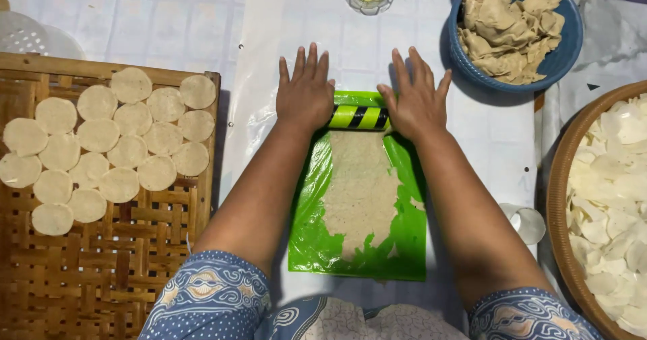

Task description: Rolling out dough, cutting it into small circular shapes, and arranging them on a bamboo tray for drying.

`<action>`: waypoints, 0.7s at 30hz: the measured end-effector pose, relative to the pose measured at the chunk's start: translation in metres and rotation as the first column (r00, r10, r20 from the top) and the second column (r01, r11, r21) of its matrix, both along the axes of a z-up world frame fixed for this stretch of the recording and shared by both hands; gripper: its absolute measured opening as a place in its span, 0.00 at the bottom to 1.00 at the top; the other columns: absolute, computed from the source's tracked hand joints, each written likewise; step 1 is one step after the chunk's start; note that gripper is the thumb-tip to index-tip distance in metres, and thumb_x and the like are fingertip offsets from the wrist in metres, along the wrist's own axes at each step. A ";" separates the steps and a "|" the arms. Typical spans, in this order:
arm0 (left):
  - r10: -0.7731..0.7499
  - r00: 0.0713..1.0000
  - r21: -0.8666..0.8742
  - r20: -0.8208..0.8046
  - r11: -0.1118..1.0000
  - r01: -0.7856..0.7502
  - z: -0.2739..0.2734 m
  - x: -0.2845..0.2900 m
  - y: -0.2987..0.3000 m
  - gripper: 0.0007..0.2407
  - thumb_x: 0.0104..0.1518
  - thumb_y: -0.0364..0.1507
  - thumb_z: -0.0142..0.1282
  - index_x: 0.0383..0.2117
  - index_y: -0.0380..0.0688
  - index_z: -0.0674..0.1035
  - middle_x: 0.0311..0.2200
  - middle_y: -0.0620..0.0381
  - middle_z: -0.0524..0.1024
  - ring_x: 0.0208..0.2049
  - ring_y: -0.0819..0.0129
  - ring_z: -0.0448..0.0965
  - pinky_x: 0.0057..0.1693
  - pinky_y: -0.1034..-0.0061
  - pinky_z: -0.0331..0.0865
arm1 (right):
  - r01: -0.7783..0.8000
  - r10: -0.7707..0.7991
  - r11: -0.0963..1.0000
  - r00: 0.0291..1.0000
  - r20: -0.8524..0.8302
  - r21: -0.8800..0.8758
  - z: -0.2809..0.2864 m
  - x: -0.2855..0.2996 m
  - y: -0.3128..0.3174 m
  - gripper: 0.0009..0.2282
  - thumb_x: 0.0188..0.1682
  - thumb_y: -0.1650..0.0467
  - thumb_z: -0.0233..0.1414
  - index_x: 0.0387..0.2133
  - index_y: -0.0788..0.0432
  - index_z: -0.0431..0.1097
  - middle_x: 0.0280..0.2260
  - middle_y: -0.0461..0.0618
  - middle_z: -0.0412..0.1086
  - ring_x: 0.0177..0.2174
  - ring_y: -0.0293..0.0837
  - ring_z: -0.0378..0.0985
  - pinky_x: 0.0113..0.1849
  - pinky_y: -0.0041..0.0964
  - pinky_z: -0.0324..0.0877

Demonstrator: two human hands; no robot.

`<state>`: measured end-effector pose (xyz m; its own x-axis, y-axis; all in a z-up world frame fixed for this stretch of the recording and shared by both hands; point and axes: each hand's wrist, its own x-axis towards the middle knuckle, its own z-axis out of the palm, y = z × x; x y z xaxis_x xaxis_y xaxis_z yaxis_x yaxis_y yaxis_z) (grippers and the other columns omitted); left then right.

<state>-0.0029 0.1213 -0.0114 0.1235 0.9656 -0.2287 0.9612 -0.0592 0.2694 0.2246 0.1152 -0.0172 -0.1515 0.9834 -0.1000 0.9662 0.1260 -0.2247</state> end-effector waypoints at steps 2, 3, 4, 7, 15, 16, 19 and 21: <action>0.029 0.999 0.092 -0.026 0.995 -0.026 -0.026 -0.002 0.027 0.25 0.67 0.38 0.30 0.71 0.44 0.55 0.74 0.49 0.44 0.74 0.56 0.36 0.72 0.50 0.22 | -0.029 0.052 0.973 0.994 -0.096 0.228 -0.003 0.003 0.019 0.21 0.60 0.56 0.40 0.61 0.52 0.51 0.59 0.56 0.52 0.58 0.55 0.56 0.57 0.65 0.43; 0.060 0.997 0.189 -0.049 0.981 -0.049 -0.039 -0.003 0.039 0.26 0.65 0.36 0.36 0.70 0.38 0.55 0.73 0.47 0.44 0.74 0.57 0.36 0.72 0.49 0.25 | -0.035 0.127 0.892 0.976 -0.175 0.450 -0.004 0.005 0.027 0.14 0.60 0.63 0.50 0.48 0.62 0.64 0.46 0.56 0.63 0.46 0.54 0.66 0.52 0.51 0.56; 0.057 0.997 0.189 -0.050 0.981 -0.047 -0.042 -0.004 0.043 0.26 0.65 0.36 0.36 0.70 0.38 0.55 0.73 0.47 0.44 0.74 0.57 0.36 0.72 0.49 0.25 | -0.033 0.125 0.893 0.976 -0.177 0.449 -0.006 0.011 0.034 0.14 0.60 0.63 0.50 0.48 0.62 0.64 0.46 0.56 0.63 0.46 0.54 0.66 0.52 0.51 0.56; 0.200 0.973 0.340 0.116 0.912 -0.228 -0.042 -0.008 0.050 0.23 0.67 0.39 0.38 0.63 0.34 0.67 0.69 0.41 0.56 0.72 0.55 0.44 0.72 0.54 0.30 | 0.044 0.179 0.938 0.788 -0.590 0.343 -0.002 0.029 0.047 0.19 0.64 0.65 0.39 0.31 0.66 0.71 0.34 0.56 0.67 0.33 0.51 0.70 0.39 0.45 0.67; 0.160 0.973 0.394 0.169 0.893 -0.215 -0.030 -0.008 0.028 0.21 0.68 0.38 0.40 0.61 0.35 0.69 0.68 0.40 0.58 0.72 0.53 0.45 0.72 0.53 0.31 | 0.080 -0.069 0.995 0.985 -0.156 0.062 0.019 0.034 -0.022 0.20 0.63 0.61 0.39 0.41 0.61 0.77 0.45 0.51 0.76 0.49 0.56 0.73 0.60 0.71 0.42; 0.160 0.973 0.395 0.168 0.893 -0.215 -0.028 -0.007 0.026 0.21 0.68 0.38 0.40 0.61 0.35 0.69 0.68 0.40 0.58 0.72 0.53 0.45 0.72 0.53 0.31 | 0.079 -0.069 0.995 0.985 -0.157 0.062 0.017 0.031 -0.030 0.20 0.63 0.61 0.39 0.41 0.61 0.77 0.45 0.51 0.76 0.49 0.56 0.73 0.60 0.71 0.42; 0.179 0.974 0.348 0.141 0.912 -0.218 -0.023 -0.006 0.021 0.22 0.68 0.38 0.38 0.63 0.35 0.67 0.69 0.43 0.55 0.72 0.56 0.42 0.73 0.54 0.30 | 0.056 0.016 0.961 0.966 -0.258 0.270 0.014 0.022 -0.052 0.08 0.55 0.68 0.54 0.38 0.59 0.79 0.42 0.46 0.78 0.45 0.50 0.76 0.61 0.67 0.42; 0.193 0.971 0.292 0.145 0.929 -0.228 -0.018 -0.006 0.018 0.22 0.68 0.39 0.37 0.63 0.36 0.66 0.70 0.43 0.54 0.73 0.57 0.41 0.73 0.55 0.28 | 0.039 0.075 0.904 0.966 -0.247 0.427 0.013 0.016 -0.062 0.03 0.52 0.73 0.59 0.37 0.60 0.77 0.39 0.47 0.76 0.44 0.47 0.75 0.61 0.53 0.48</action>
<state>-0.0089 0.1395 -0.0298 -0.0824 0.9931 0.0840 0.9254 0.0450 0.3764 0.2407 0.0534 -0.0041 -0.1336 0.9194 0.3700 0.8813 0.2810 -0.3800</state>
